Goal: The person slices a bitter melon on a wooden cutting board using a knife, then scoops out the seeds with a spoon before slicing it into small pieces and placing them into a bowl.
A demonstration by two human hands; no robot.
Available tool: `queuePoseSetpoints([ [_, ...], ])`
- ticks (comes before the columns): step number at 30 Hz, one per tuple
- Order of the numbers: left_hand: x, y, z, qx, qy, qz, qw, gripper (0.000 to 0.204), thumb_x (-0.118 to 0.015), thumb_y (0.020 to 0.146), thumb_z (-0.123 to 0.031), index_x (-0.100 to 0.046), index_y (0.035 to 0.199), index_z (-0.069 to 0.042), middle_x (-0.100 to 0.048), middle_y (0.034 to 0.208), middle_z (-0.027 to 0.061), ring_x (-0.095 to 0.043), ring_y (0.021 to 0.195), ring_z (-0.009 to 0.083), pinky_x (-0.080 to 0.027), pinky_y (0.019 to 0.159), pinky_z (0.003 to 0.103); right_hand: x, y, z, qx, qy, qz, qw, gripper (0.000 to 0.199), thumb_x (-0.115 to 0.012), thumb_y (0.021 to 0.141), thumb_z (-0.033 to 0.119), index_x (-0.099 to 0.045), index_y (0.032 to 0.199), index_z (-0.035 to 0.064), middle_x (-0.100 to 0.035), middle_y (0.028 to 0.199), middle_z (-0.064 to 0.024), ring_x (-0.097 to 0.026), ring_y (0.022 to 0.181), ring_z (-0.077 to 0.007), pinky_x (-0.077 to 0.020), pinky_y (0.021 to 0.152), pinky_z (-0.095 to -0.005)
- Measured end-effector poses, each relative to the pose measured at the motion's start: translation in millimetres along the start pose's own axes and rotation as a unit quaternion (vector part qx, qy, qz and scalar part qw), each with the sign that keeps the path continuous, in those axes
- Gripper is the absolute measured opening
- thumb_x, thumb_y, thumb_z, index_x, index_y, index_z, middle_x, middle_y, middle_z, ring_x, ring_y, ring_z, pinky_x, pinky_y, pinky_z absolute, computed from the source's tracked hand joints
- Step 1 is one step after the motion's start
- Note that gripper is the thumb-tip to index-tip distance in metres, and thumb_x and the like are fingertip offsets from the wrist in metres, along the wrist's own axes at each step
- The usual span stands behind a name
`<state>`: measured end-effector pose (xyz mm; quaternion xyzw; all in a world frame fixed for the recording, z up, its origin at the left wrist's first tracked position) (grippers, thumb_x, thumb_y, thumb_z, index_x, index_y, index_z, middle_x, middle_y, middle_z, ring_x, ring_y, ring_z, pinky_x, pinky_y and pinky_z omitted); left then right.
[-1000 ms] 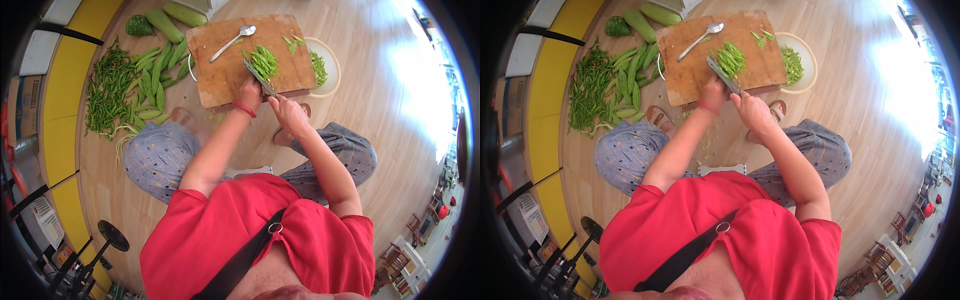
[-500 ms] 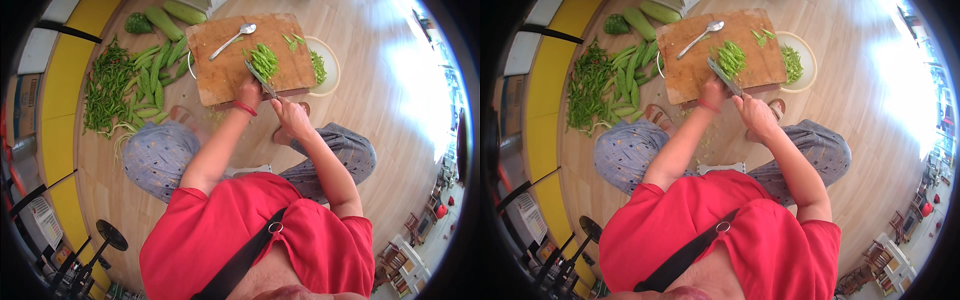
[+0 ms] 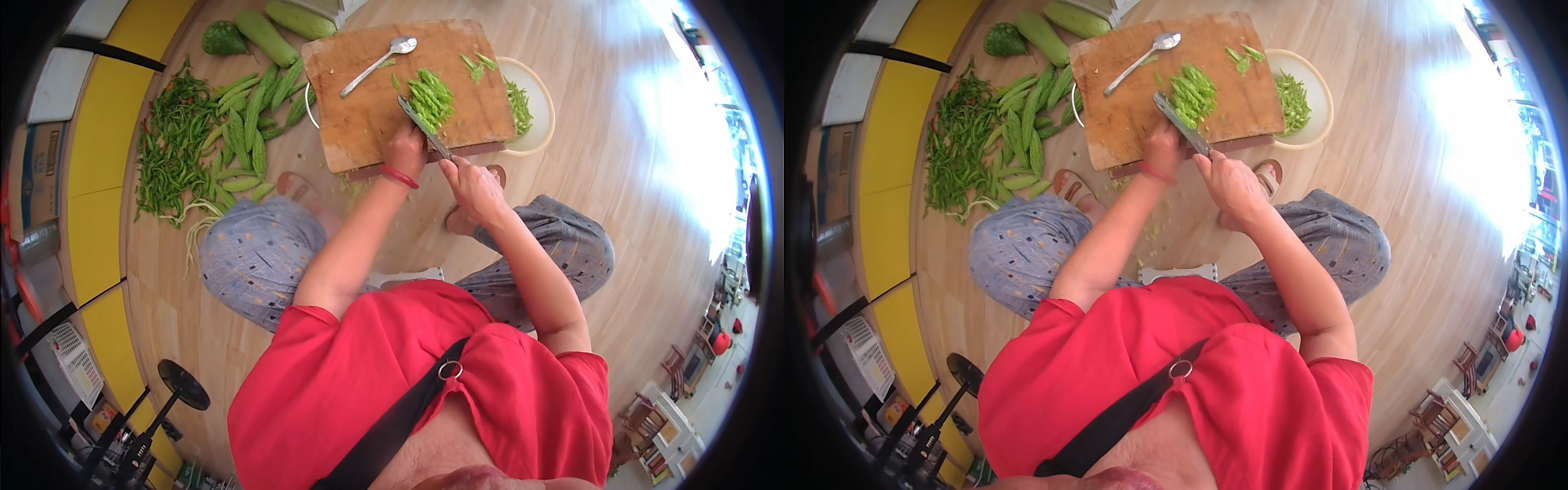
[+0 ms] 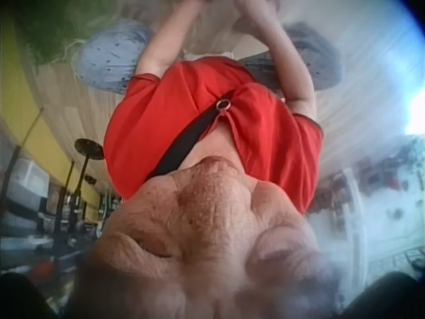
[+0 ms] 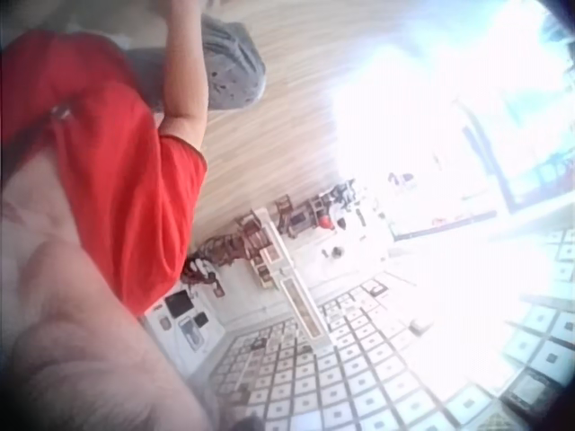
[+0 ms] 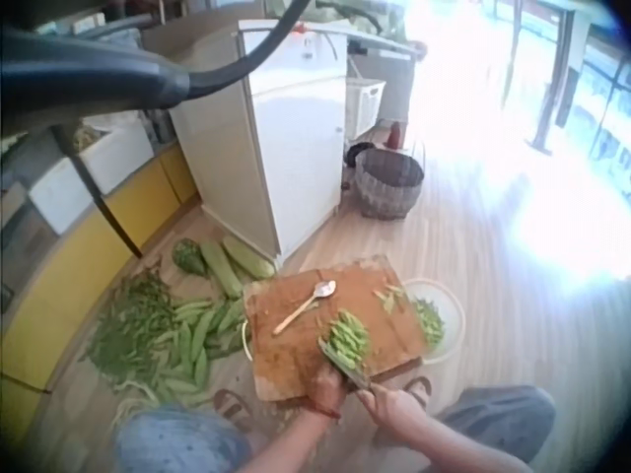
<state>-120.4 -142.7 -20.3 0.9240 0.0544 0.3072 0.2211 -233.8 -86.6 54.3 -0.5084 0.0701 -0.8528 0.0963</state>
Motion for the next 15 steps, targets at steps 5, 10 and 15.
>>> queuePoseSetpoints([
  [5, -2.5, -7.6, -0.6, -0.032, 0.020, 0.031, 0.999, 0.017, -0.061, 0.070, -0.005, -0.061, 0.087, -0.006, -0.056, 0.084, 0.0132, -0.057, 0.071, 0.0323, -0.048, 0.061, 0.041, -9.5, 11.0, -7.6, -0.020, 0.018, 0.019, 0.999, 0.046, -0.039, 0.092, 0.037, -0.055, 0.083, -0.0052, -0.057, 0.070, -0.0290, -0.057, 0.074, -0.0442, -0.0443, 0.068, -0.0489],
  [10, 3.8, 0.0, -12.1, -0.060, 0.032, 0.015, 0.998, 0.011, -0.055, 0.069, -0.001, -0.060, 0.078, -0.005, -0.055, 0.082, 0.0113, -0.057, 0.073, 0.0302, -0.048, 0.060, 0.041, -8.2, 25.4, -16.4, 0.000, 0.029, 0.011, 1.000, 0.046, -0.039, 0.091, 0.037, -0.056, 0.086, -0.0049, -0.058, 0.069, -0.0277, -0.057, 0.073, -0.0436, -0.0449, 0.067, -0.0484],
  [15, 0.0, -1.9, -2.5, -0.007, 0.020, 0.040, 0.999, 0.020, -0.056, 0.070, -0.003, -0.063, 0.088, -0.007, -0.057, 0.090, 0.0117, -0.058, 0.075, 0.0298, -0.049, 0.062, 0.039, 1.6, -4.2, -0.1, 0.000, 0.003, 0.027, 1.000, 0.044, -0.039, 0.092, 0.036, -0.056, 0.088, -0.0038, -0.058, 0.069, -0.0270, -0.057, 0.072, -0.0430, -0.0451, 0.066, -0.0484],
])
Point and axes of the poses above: each hand's wrist, its own y-axis towards the middle knuckle, its own x-axis out of the back of the hand, z = x × y, the point moved 7 cm from there along y, towards the middle knuckle
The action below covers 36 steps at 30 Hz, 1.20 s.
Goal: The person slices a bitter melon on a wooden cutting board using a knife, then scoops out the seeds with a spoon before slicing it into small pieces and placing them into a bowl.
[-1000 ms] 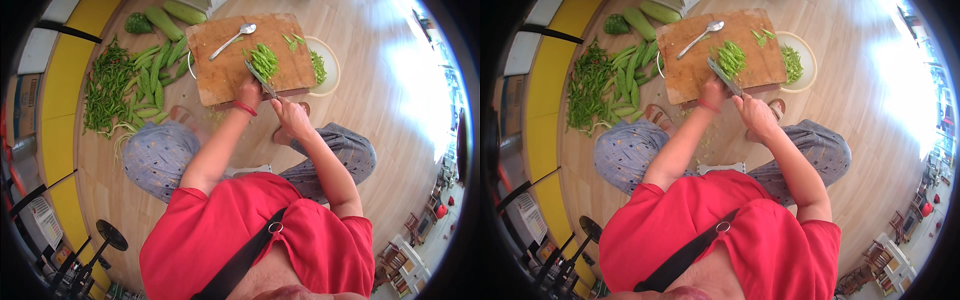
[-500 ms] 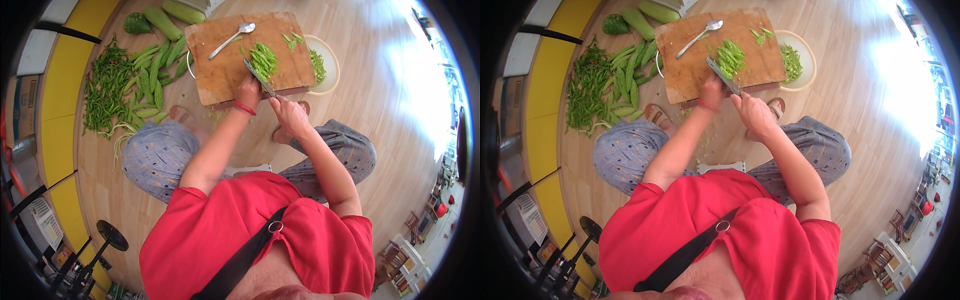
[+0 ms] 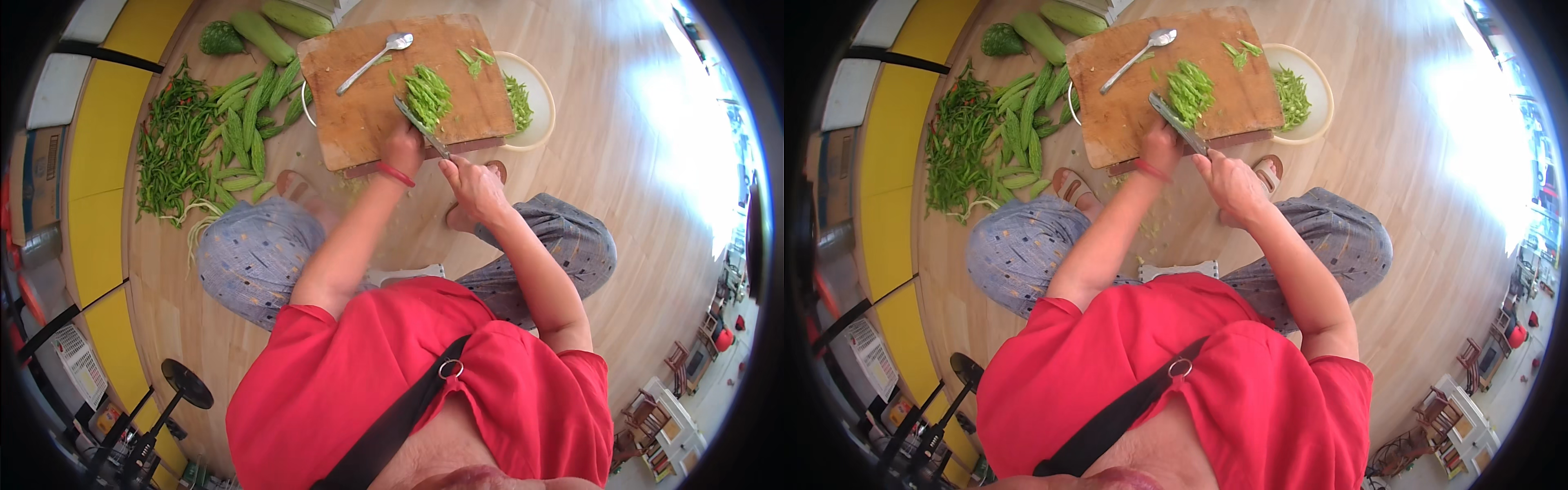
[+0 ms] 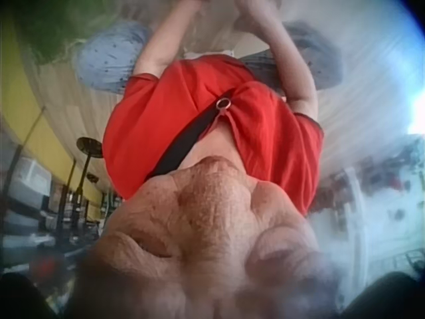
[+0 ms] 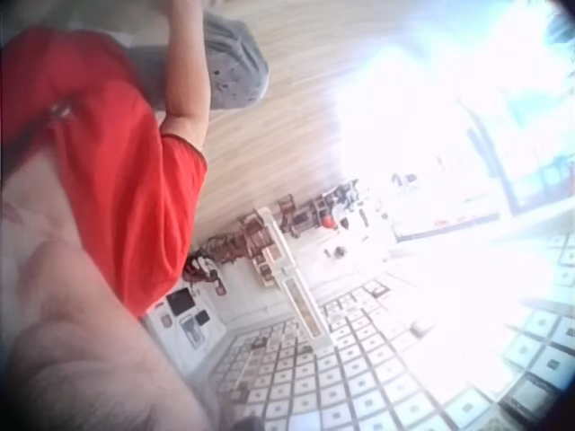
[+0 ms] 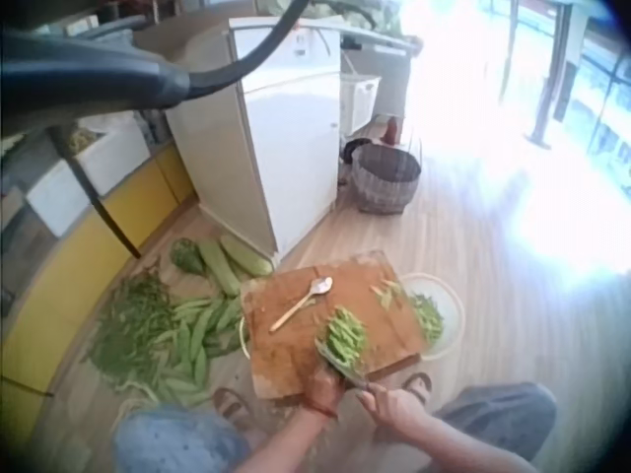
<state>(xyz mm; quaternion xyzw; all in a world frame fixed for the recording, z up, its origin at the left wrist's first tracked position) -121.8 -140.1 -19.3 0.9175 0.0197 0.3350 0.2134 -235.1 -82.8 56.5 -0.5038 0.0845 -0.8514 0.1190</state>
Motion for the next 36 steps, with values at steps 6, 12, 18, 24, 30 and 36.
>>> queuePoseSetpoints([
  [6, 7.2, 3.0, -8.3, -0.030, -0.045, -0.012, 0.998, 0.030, -0.064, 0.069, -0.010, -0.063, 0.099, -0.008, -0.058, 0.093, 0.0138, -0.059, 0.076, 0.0311, -0.050, 0.063, 0.037, -16.5, 18.9, -9.7, -0.017, 0.007, -0.013, 1.000, 0.044, -0.040, 0.091, 0.037, -0.056, 0.085, -0.0033, -0.059, 0.070, -0.0269, -0.058, 0.073, -0.0425, -0.0447, 0.067, -0.0487],
  [12, -3.9, -2.7, 3.8, -0.010, 0.050, 0.003, 0.999, 0.013, -0.057, 0.071, -0.005, -0.061, 0.083, -0.006, -0.056, 0.088, 0.0122, -0.058, 0.072, 0.0295, -0.049, 0.060, 0.038, -20.3, 26.0, -16.8, -0.006, 0.032, -0.014, 0.999, 0.047, -0.039, 0.091, 0.039, -0.056, 0.081, -0.0039, -0.059, 0.071, -0.0273, -0.058, 0.074, -0.0423, -0.0448, 0.068, -0.0483],
  [18, -4.0, -4.3, 9.8, 0.028, -0.015, 0.004, 0.999, 0.030, -0.065, 0.070, -0.010, -0.062, 0.100, -0.010, -0.058, 0.093, 0.0150, -0.059, 0.077, 0.0329, -0.050, 0.065, 0.038, -5.7, 0.3, -2.3, 0.003, 0.007, -0.033, 0.999, 0.046, -0.040, 0.091, 0.038, -0.057, 0.080, -0.0036, -0.058, 0.069, -0.0271, -0.058, 0.071, -0.0424, -0.0451, 0.066, -0.0479],
  [24, -5.0, -5.9, 5.4, -0.020, -0.007, -0.007, 1.000, 0.021, -0.064, 0.070, -0.010, -0.064, 0.091, -0.008, -0.057, 0.085, 0.0140, -0.058, 0.073, 0.0318, -0.048, 0.063, 0.039, -24.4, 17.1, -14.1, -0.010, 0.011, -0.023, 1.000, 0.046, -0.041, 0.091, 0.039, -0.057, 0.080, -0.0035, -0.058, 0.070, -0.0275, -0.057, 0.073, -0.0424, -0.0445, 0.067, -0.0488],
  [30, 3.2, -5.0, 6.6, 0.008, 0.024, -0.004, 1.000, 0.008, -0.059, 0.066, -0.003, -0.059, 0.074, -0.002, -0.055, 0.078, 0.0143, -0.055, 0.073, 0.0331, -0.046, 0.064, 0.042, -20.9, 23.8, -13.5, -0.006, 0.045, -0.016, 0.999, 0.045, -0.040, 0.091, 0.038, -0.057, 0.083, -0.0028, -0.059, 0.073, -0.0268, -0.057, 0.076, -0.0420, -0.0443, 0.069, -0.0493],
  [36, 7.6, -3.9, -1.7, 0.014, -0.045, -0.026, 0.999, 0.018, -0.060, 0.067, -0.003, -0.063, 0.084, -0.004, -0.058, 0.083, 0.0148, -0.056, 0.073, 0.0327, -0.048, 0.062, 0.040, -10.8, -1.8, -1.1, 0.019, 0.004, -0.018, 1.000, 0.043, -0.040, 0.091, 0.037, -0.058, 0.088, -0.0026, -0.058, 0.071, -0.0267, -0.058, 0.074, -0.0414, -0.0449, 0.067, -0.0482],
])
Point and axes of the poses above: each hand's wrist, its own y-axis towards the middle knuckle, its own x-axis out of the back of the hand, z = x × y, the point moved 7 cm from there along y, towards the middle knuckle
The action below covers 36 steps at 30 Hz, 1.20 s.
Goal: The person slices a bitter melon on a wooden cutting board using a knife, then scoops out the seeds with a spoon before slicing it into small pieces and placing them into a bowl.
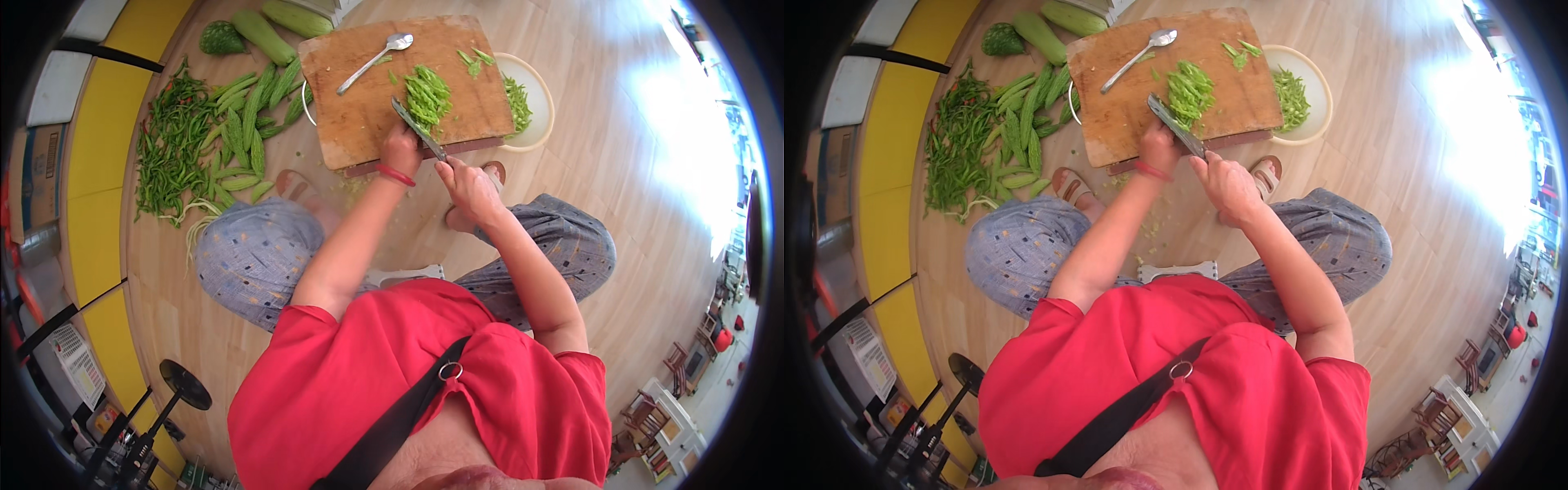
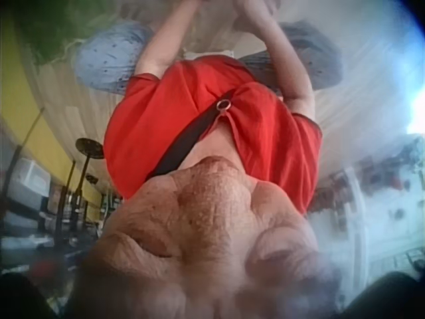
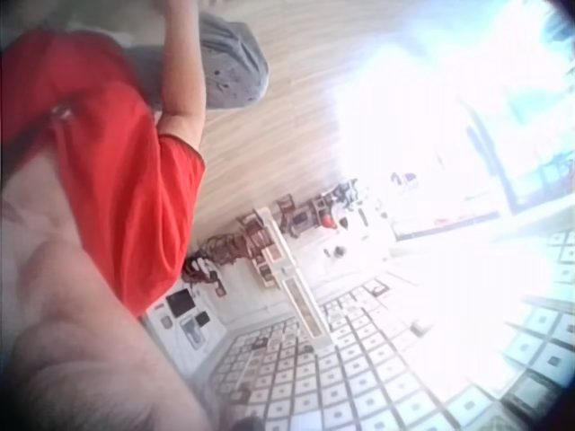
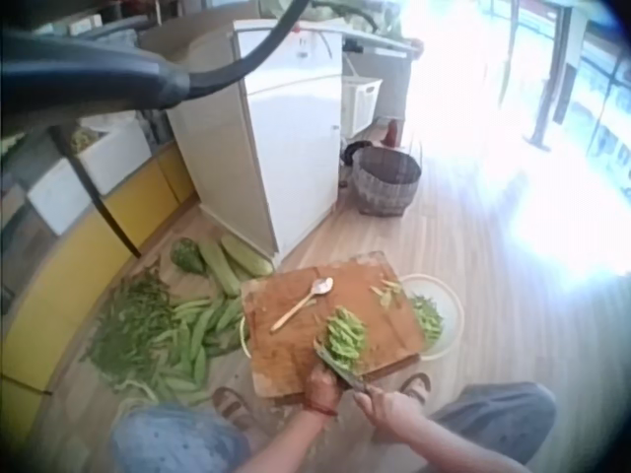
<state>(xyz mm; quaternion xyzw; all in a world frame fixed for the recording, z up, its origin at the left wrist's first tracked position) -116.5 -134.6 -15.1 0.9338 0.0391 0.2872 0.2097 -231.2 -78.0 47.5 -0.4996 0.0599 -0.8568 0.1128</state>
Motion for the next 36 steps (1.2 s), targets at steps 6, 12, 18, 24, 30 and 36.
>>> queuePoseSetpoints([
  [6, -7.2, -4.4, 4.0, -0.009, 0.004, 0.007, 1.000, 0.014, -0.059, 0.068, -0.003, -0.063, 0.081, -0.004, -0.056, 0.082, 0.0142, -0.056, 0.076, 0.0325, -0.047, 0.065, 0.040, -18.1, 24.0, -15.1, -0.023, 0.015, -0.012, 1.000, 0.043, -0.040, 0.091, 0.038, -0.057, 0.086, -0.0022, -0.058, 0.070, -0.0268, -0.058, 0.073, -0.0416, -0.0449, 0.065, -0.0483],
  [12, -1.4, -0.8, 4.3, 0.005, 0.001, 0.008, 1.000, 0.011, -0.059, 0.067, -0.004, -0.061, 0.078, -0.004, -0.055, 0.078, 0.0141, -0.055, 0.075, 0.0323, -0.047, 0.065, 0.041, -6.1, 8.3, -6.2, -0.013, 0.038, -0.012, 0.999, 0.044, -0.040, 0.091, 0.038, -0.056, 0.083, -0.0025, -0.058, 0.071, -0.0281, -0.057, 0.073, -0.0432, -0.0445, 0.067, -0.0487],
  [18, -2.9, -1.7, 4.5, -0.015, 0.013, 0.007, 1.000, 0.010, -0.060, 0.066, -0.005, -0.060, 0.075, -0.003, -0.055, 0.077, 0.0134, -0.055, 0.074, 0.0321, -0.046, 0.064, 0.041, -17.0, 13.4, -7.7, -0.025, 0.022, 0.001, 0.999, 0.046, -0.040, 0.091, 0.039, -0.056, 0.083, -0.0035, -0.058, 0.071, -0.0280, -0.057, 0.074, -0.0433, -0.0444, 0.067, -0.0488],
  [24, -7.0, -9.0, 10.0, -0.029, 0.039, 0.015, 0.999, 0.011, -0.060, 0.067, -0.005, -0.062, 0.078, -0.003, -0.057, 0.077, 0.0139, -0.056, 0.072, 0.0318, -0.047, 0.063, 0.040, -20.1, 25.7, -13.9, -0.030, 0.036, 0.008, 0.999, 0.046, -0.040, 0.091, 0.038, -0.057, 0.087, -0.0038, -0.058, 0.074, -0.0281, -0.057, 0.076, -0.0435, -0.0438, 0.069, -0.0489],
  [30, 0.6, -4.0, 4.2, -0.001, 0.014, -0.003, 1.000, 0.009, -0.056, 0.067, -0.002, -0.061, 0.075, -0.002, -0.056, 0.075, 0.0152, -0.056, 0.071, 0.0321, -0.047, 0.062, 0.041, -8.6, 4.2, 4.4, -0.003, 0.030, 0.009, 1.000, 0.046, -0.039, 0.092, 0.038, -0.058, 0.092, -0.0036, -0.058, 0.076, -0.0287, -0.056, 0.079, -0.0441, -0.0430, 0.072, -0.0490],
  [36, -1.6, -6.5, 5.5, -0.027, 0.026, 0.004, 0.999, 0.007, -0.056, 0.067, -0.002, -0.061, 0.072, -0.002, -0.057, 0.075, 0.0145, -0.056, 0.071, 0.0324, -0.047, 0.063, 0.042, -22.6, 23.3, -12.5, -0.044, 0.036, 0.031, 0.998, 0.046, -0.039, 0.091, 0.038, -0.058, 0.086, -0.0036, -0.059, 0.076, -0.0270, -0.057, 0.079, -0.0424, -0.0449, 0.071, -0.0476],
])
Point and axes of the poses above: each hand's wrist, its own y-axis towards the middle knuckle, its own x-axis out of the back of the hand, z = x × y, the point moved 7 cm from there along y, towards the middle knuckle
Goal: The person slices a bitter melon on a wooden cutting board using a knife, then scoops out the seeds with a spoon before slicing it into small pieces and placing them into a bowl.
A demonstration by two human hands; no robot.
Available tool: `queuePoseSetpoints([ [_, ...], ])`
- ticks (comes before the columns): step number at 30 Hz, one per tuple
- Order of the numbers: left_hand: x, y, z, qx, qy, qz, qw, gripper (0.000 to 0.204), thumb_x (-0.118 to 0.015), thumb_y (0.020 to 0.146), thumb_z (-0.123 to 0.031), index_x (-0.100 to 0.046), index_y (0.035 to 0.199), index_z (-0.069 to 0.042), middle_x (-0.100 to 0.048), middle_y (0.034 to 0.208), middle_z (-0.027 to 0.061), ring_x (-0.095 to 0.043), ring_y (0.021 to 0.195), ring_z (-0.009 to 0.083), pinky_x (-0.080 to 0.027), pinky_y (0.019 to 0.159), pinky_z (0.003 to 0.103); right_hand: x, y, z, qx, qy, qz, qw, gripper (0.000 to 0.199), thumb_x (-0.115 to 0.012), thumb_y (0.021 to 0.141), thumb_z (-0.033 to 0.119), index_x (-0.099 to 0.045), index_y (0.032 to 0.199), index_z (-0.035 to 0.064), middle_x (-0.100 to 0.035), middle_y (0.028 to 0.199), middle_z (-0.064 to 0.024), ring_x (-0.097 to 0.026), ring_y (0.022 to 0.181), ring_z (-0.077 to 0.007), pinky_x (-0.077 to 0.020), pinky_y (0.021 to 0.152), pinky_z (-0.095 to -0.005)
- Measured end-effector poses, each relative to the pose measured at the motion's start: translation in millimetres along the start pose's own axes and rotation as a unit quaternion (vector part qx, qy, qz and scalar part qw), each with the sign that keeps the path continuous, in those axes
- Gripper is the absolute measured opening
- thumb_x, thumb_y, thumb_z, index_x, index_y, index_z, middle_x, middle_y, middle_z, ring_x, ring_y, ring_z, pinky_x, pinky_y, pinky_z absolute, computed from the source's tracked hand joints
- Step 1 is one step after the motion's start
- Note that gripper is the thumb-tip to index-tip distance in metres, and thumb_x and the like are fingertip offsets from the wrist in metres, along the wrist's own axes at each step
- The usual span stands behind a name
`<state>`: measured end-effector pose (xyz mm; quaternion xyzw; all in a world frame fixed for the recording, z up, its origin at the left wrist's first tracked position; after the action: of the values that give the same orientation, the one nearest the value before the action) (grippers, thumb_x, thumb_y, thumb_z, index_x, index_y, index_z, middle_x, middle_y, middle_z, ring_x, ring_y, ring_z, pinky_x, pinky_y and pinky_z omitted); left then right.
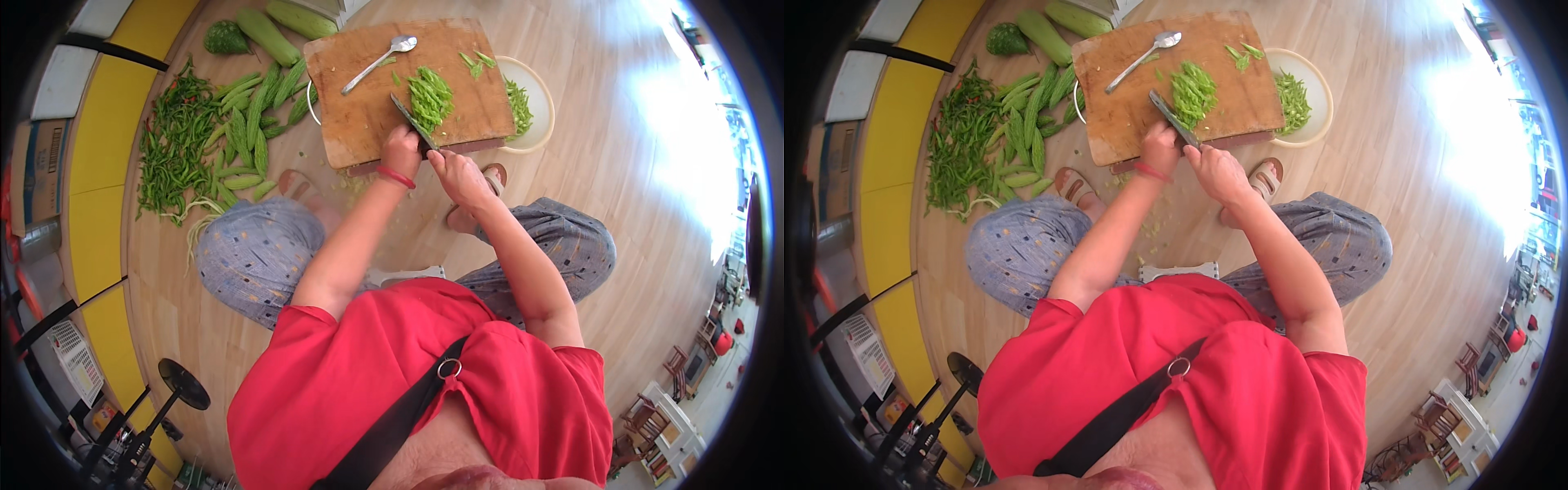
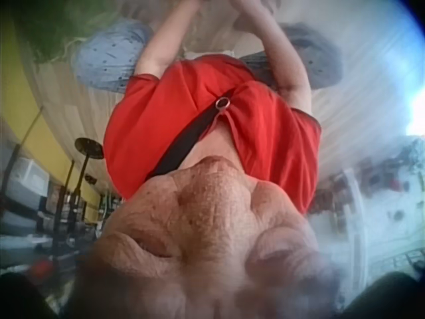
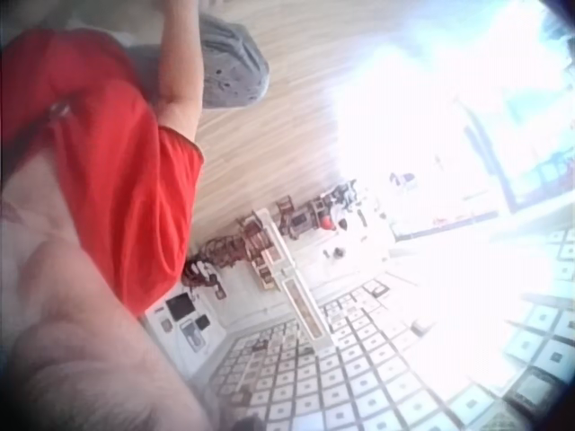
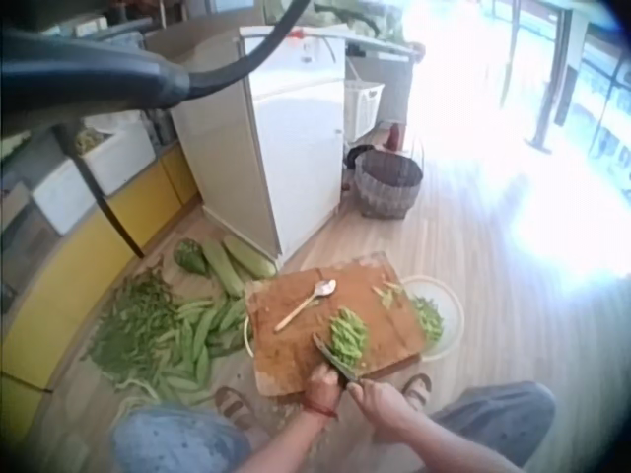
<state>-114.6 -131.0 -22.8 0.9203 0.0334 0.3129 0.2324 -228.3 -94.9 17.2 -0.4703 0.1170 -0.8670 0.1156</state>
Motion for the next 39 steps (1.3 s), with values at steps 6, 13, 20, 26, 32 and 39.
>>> queuePoseSetpoints([
  [6, -1.7, 0.9, 12.5, 0.040, 0.000, 0.014, 0.999, 0.011, -0.061, 0.064, -0.002, -0.062, 0.075, -0.004, -0.058, 0.076, 0.0137, -0.057, 0.072, 0.0322, -0.047, 0.063, 0.040, 8.3, -10.9, 7.5, 0.024, 0.031, -0.022, 0.999, 0.048, -0.038, 0.092, 0.039, -0.058, 0.086, -0.0040, -0.059, 0.077, -0.0277, -0.056, 0.080, -0.0436, -0.0435, 0.073, -0.0482],
  [13, -3.4, 2.2, 8.6, 0.012, 0.027, 0.021, 0.999, 0.010, -0.062, 0.064, -0.003, -0.062, 0.074, -0.005, -0.059, 0.076, 0.0143, -0.057, 0.070, 0.0330, -0.047, 0.061, 0.040, 1.8, -1.9, -2.3, 0.015, -0.001, -0.009, 1.000, 0.048, -0.038, 0.092, 0.039, -0.056, 0.084, -0.0046, -0.059, 0.076, -0.0283, -0.057, 0.079, -0.0433, -0.0441, 0.073, -0.0480],
  [20, -1.4, -1.4, 13.1, 0.043, 0.002, 0.007, 0.999, 0.004, -0.058, 0.066, -0.003, -0.060, 0.069, -0.003, -0.057, 0.073, 0.0151, -0.056, 0.071, 0.0327, -0.047, 0.063, 0.042, 7.8, -18.6, 10.1, 0.017, 0.025, -0.008, 0.999, 0.048, -0.036, 0.092, 0.039, -0.058, 0.092, -0.0040, -0.057, 0.079, -0.0291, -0.054, 0.083, -0.0451, -0.0405, 0.074, -0.0496],
  [26, -0.9, 2.5, 8.2, 0.022, -0.008, 0.010, 1.000, 0.014, -0.063, 0.064, -0.006, -0.064, 0.078, -0.005, -0.060, 0.076, 0.0146, -0.058, 0.069, 0.0327, -0.048, 0.061, 0.040, -0.8, 2.7, 6.3, 0.030, -0.009, -0.004, 0.999, 0.044, -0.040, 0.091, 0.036, -0.055, 0.088, -0.0050, -0.058, 0.075, -0.0277, -0.057, 0.077, -0.0431, -0.0444, 0.070, -0.0486],
  [32, -2.3, 4.7, 12.4, 0.033, -0.015, 0.009, 0.999, 0.013, -0.062, 0.064, -0.006, -0.064, 0.077, -0.004, -0.059, 0.075, 0.0149, -0.057, 0.070, 0.0326, -0.047, 0.062, 0.040, -15.5, 18.7, -4.0, 0.091, -0.078, 0.009, 0.993, 0.041, -0.037, 0.093, 0.033, -0.058, 0.088, -0.0011, -0.058, 0.074, -0.0254, -0.057, 0.075, -0.0423, -0.0459, 0.065, -0.0472],
  [39, -4.4, 7.1, 9.7, 0.037, 0.011, 0.042, 0.998, 0.003, -0.057, 0.068, -0.005, -0.058, 0.066, -0.002, -0.056, 0.072, 0.0161, -0.056, 0.071, 0.0346, -0.046, 0.062, 0.043, -3.6, 25.7, -2.3, 0.031, -0.028, 0.009, 0.999, 0.037, -0.035, 0.093, 0.030, -0.056, 0.097, -0.0005, -0.058, 0.074, -0.0240, -0.057, 0.072, -0.0439, -0.0457, 0.066, -0.0484],
])
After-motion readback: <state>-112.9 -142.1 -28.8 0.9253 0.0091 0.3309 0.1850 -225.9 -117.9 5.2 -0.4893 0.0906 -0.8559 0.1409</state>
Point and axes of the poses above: each hand's wrist, its own y-axis towards the middle knuckle, its own x-axis out of the back of the hand, z = x × y, the point moved 7 cm from there along y, towards the middle knuckle
